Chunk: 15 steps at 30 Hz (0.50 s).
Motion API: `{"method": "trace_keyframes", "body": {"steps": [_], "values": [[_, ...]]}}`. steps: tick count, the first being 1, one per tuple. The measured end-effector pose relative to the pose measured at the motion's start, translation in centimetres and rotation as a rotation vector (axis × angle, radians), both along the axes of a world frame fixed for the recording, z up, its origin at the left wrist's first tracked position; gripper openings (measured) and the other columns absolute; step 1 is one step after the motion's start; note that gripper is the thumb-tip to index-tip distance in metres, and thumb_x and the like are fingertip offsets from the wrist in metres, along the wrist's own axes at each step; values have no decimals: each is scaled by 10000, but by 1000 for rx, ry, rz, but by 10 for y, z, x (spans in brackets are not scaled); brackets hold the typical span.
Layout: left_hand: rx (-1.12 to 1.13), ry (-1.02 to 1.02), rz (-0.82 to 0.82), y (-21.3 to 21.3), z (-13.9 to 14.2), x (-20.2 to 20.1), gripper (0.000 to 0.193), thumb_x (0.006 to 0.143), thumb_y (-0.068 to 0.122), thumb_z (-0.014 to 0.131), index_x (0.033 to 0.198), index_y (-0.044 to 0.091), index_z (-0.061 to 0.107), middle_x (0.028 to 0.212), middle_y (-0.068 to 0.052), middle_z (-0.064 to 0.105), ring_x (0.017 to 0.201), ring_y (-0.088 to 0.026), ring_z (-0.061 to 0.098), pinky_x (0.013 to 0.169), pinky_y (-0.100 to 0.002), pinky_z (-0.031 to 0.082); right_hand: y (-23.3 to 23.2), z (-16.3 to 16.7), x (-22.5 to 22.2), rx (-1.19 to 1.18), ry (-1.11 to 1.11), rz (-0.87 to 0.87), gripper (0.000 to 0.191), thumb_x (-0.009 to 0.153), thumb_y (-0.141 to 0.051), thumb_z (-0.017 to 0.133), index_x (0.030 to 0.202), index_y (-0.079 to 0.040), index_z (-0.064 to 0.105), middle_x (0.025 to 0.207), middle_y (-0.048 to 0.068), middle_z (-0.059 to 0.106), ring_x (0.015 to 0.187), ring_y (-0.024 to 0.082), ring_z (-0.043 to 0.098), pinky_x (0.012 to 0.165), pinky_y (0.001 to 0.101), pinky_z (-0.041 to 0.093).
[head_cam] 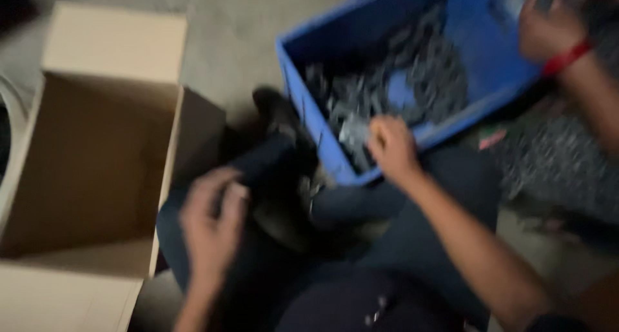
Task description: The person sits on the floor and uses a yellow utility knife to trim flash or burrs from small gray molded parts taken from a blue crate. They handle the parts one at a time, scraping edges and corners, then place the finished pieces into a white bucket. A cardboard box is opened and set aside during the process.
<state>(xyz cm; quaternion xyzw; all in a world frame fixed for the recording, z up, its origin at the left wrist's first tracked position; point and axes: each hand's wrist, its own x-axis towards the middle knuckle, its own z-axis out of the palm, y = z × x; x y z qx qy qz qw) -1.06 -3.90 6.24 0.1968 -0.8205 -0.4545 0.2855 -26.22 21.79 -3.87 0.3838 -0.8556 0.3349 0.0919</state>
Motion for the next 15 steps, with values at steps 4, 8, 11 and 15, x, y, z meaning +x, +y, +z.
{"method": "trace_keyframes", "body": {"steps": [4,8,11,15], "values": [[956,68,-386,63,-3,-26,664,985,316,605,1550,64,361,1529,-153,530,1395,-286,559,1164,-396,405,14,74,74,-190,110,274,372,726,51,741,1085,-5,664,1138,156,697,1009,359,676,892,436,544],[1465,181,-489,103,-12,-23,845,946,452,590,1612,110,199,1634,-113,330,1453,-292,388,1165,-451,342,7,107,133,-270,78,314,483,627,43,824,1079,-13,662,1134,133,680,967,328,675,856,414,558],[1455,310,-471,119,-12,-19,844,986,482,591,1620,93,193,1616,-165,356,1470,-319,391,1201,-479,343,1,117,150,-272,105,277,451,681,72,841,1088,-14,668,1151,111,677,978,305,674,849,379,561],[1426,381,-438,127,-3,-17,827,1030,544,540,1628,76,213,1597,-190,399,1475,-322,409,1226,-478,339,0,126,154,-295,107,267,428,718,53,841,1099,-14,660,1159,109,679,982,291,681,860,378,560]]}}
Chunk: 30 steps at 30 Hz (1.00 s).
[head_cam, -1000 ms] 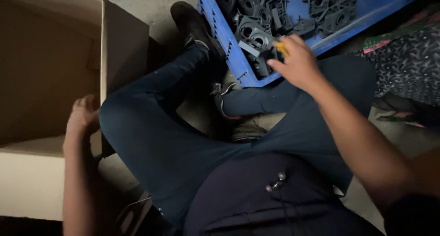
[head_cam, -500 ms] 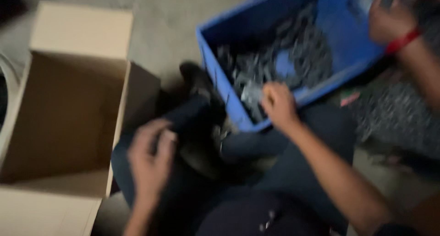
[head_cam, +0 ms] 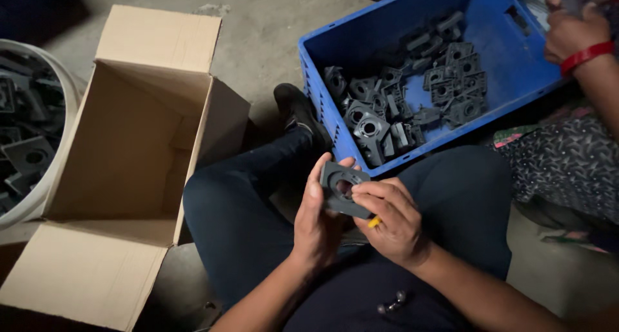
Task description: The person sits on the floor and uses a yellow utility knife to trim flash or burrs from small gray molded parts taken from a blue crate. They handle the parts one at a time, scraping edges and corners, then place the finished pieces into a white bucket. A cardboard box is opened and set aside during the process.
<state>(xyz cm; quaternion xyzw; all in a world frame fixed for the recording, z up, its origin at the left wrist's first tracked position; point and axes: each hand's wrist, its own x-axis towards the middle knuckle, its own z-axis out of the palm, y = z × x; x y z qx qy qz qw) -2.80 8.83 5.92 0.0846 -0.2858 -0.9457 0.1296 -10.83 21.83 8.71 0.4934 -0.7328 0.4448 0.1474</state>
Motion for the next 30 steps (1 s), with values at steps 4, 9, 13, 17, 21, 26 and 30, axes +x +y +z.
{"method": "trace_keyframes", "body": {"steps": [4,9,13,17,21,26,30], "values": [[89,-43,-30,6,6,-13,809,969,580,502,1584,122,246,1562,-149,423,1414,-307,443,1159,-487,388,9,4,-8,11,18,-19,460,719,31,847,1132,-25,653,1176,114,674,999,291,677,880,385,548],[82,-35,-84,21,7,-50,746,1001,615,473,1493,59,397,1448,-169,544,1316,-294,542,1139,-455,428,35,12,-27,-23,-65,-88,525,727,9,844,1201,-41,626,1227,120,644,1082,304,666,938,399,551],[206,-139,-184,33,15,-71,770,974,657,443,1437,44,489,1364,-138,618,1251,-258,590,1090,-411,440,60,23,-46,-39,-255,-156,548,711,7,834,1214,-30,618,1260,145,636,1084,304,668,845,364,553],[253,-215,-283,51,25,-85,813,960,694,407,1413,28,516,1313,-132,644,1225,-258,614,1074,-395,456,83,24,-64,-119,-307,-121,490,817,-15,809,1251,-26,582,1261,115,664,1101,249,687,894,334,577],[94,-256,-264,66,32,-101,755,945,684,391,1490,167,471,1252,-72,622,1152,-225,599,991,-417,463,101,4,-73,-123,-222,-219,331,896,-6,731,1205,-69,629,1182,84,715,1107,221,688,929,339,562],[-95,-171,-384,76,27,-125,656,957,446,545,1448,15,485,1246,-128,665,1097,-278,681,939,-423,540,115,-30,-101,-706,-1252,-184,162,984,-40,727,1069,-34,590,896,52,638,693,96,527,524,229,404],[-286,-135,-333,94,16,-140,557,949,95,616,1476,-15,474,1197,-143,674,1061,-254,708,923,-397,573,130,-40,-112,-809,-1358,-217,126,934,-55,688,986,-79,576,883,4,637,711,58,579,499,202,394]]}}
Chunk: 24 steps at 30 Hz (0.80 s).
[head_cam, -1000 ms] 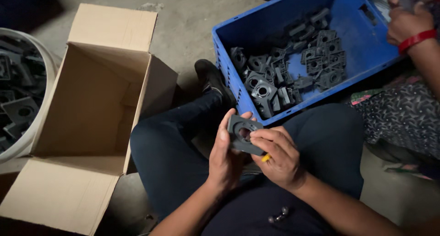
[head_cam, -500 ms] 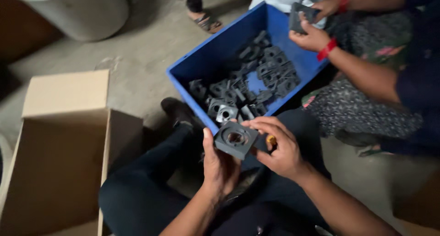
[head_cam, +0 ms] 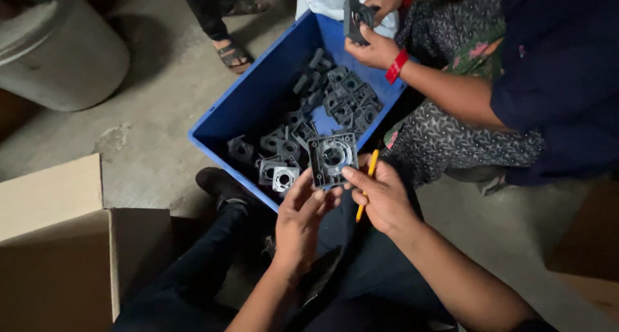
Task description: The person sits on the floor and uses a yellow utility knife to trim flash or burrs from small gray molded parts taken from a blue crate. They handle the parts one at a time, scraping edges and corners, then place the finished pieces into a white bucket. A cardboard box is opened and set aside during the process.
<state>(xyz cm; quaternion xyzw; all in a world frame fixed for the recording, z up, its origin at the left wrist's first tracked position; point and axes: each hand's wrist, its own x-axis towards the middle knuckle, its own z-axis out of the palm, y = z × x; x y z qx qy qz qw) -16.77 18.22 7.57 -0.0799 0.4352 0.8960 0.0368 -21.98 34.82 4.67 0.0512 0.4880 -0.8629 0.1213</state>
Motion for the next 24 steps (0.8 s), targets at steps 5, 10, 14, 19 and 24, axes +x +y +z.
{"method": "trace_keyframes", "body": {"steps": [5,10,14,19,24], "values": [[-53,51,-46,18,-10,-20,550,986,32,601,1510,-36,450,1075,-122,707,953,-218,725,862,-355,586,11,1,-2,32,6,-49,128,936,-70,689,1002,-93,581,872,20,638,688,78,600,486,212,396],[-137,82,30,31,-9,-41,707,945,13,621,1563,98,289,868,-78,688,777,-169,701,725,-303,585,18,0,-22,-41,-227,-89,114,916,-105,712,960,-93,608,808,15,630,614,90,575,455,216,363],[-647,205,86,35,-4,-42,627,961,11,643,1544,54,416,790,-84,680,700,-123,640,651,-263,543,21,-4,-39,-56,-225,-103,112,911,-114,723,951,-99,619,750,24,636,581,86,555,452,215,347],[-1123,628,146,44,0,-32,402,1015,96,675,1407,30,612,972,-129,765,791,-199,753,700,-320,591,19,-12,-50,-12,-223,-179,141,895,-131,742,954,-143,615,735,-7,638,580,85,564,466,226,359],[-1517,648,114,48,8,-43,500,905,175,716,1360,-10,627,735,-128,700,585,-288,681,540,-384,539,19,-17,-53,-10,-166,-180,117,915,-158,726,942,-146,613,745,-26,642,573,70,549,459,225,349]]}}
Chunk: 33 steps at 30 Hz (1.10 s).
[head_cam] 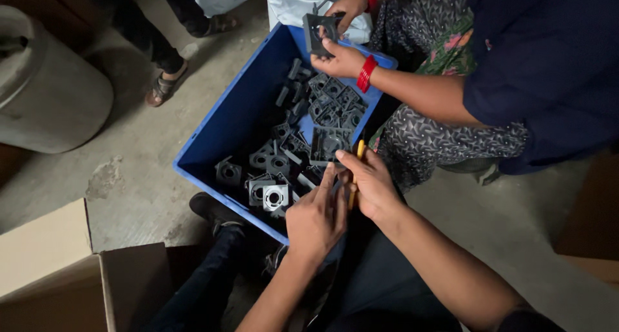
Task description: The person sits on the floor and uses a yellow utility knife to trim flash or burrs from small gray molded parts taken from a blue crate. They handle the parts one at a time, scraping edges and corners, then place the finished pieces into a white bucket. A cardboard box is opened and set aside during the process.
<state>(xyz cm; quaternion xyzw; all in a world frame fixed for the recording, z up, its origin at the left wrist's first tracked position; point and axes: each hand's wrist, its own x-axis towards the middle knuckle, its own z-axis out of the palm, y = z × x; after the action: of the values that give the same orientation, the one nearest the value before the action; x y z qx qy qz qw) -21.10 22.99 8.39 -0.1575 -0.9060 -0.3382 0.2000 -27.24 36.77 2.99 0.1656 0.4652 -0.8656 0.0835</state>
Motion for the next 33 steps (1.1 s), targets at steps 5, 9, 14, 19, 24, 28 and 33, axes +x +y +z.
{"method": "trace_keyframes", "body": {"steps": [5,9,14,19,24,28,33], "values": [[-58,53,-12,0,8,-6,486,898,193,728,1319,-31,635,732,-118,694,583,-279,678,532,-380,536,2,0,0,56,-37,-1,111,926,-169,722,944,-150,615,749,-37,650,575,55,544,472,216,356],[-85,59,1,0,8,-7,466,897,207,744,1298,-12,653,717,-116,690,575,-282,672,533,-386,535,2,1,2,59,-18,-3,109,928,-174,721,942,-146,616,743,-28,650,565,63,538,464,221,354],[-59,57,-7,-3,6,-11,472,875,188,730,1303,2,660,742,-123,697,591,-291,679,542,-392,542,1,-2,2,112,-17,-16,107,925,-185,716,939,-149,616,742,-28,648,567,66,543,469,226,379],[-91,39,-11,-4,7,-14,448,875,204,733,1276,15,673,754,-120,702,610,-294,687,560,-394,549,-2,-9,1,99,23,-19,106,932,-177,719,955,-143,621,766,-26,651,600,66,556,508,228,413],[-83,45,-39,-3,10,-16,363,911,231,739,1240,81,705,798,-107,721,641,-289,695,560,-396,541,-9,-13,1,33,84,-49,135,904,-133,721,998,-137,624,841,-19,666,705,72,636,614,258,536],[-37,-60,1,-8,9,-15,412,849,219,738,1241,97,715,743,-112,718,601,-272,701,545,-390,544,-8,-9,-1,41,69,-85,187,884,-122,740,1007,-139,600,811,-22,628,660,78,601,566,258,506],[333,-126,217,-27,-6,-13,417,919,222,679,1289,37,623,958,-91,747,698,-166,722,623,-318,574,-3,-1,6,76,-29,18,221,883,-156,755,977,-120,558,769,23,614,572,89,535,432,226,350]]}}
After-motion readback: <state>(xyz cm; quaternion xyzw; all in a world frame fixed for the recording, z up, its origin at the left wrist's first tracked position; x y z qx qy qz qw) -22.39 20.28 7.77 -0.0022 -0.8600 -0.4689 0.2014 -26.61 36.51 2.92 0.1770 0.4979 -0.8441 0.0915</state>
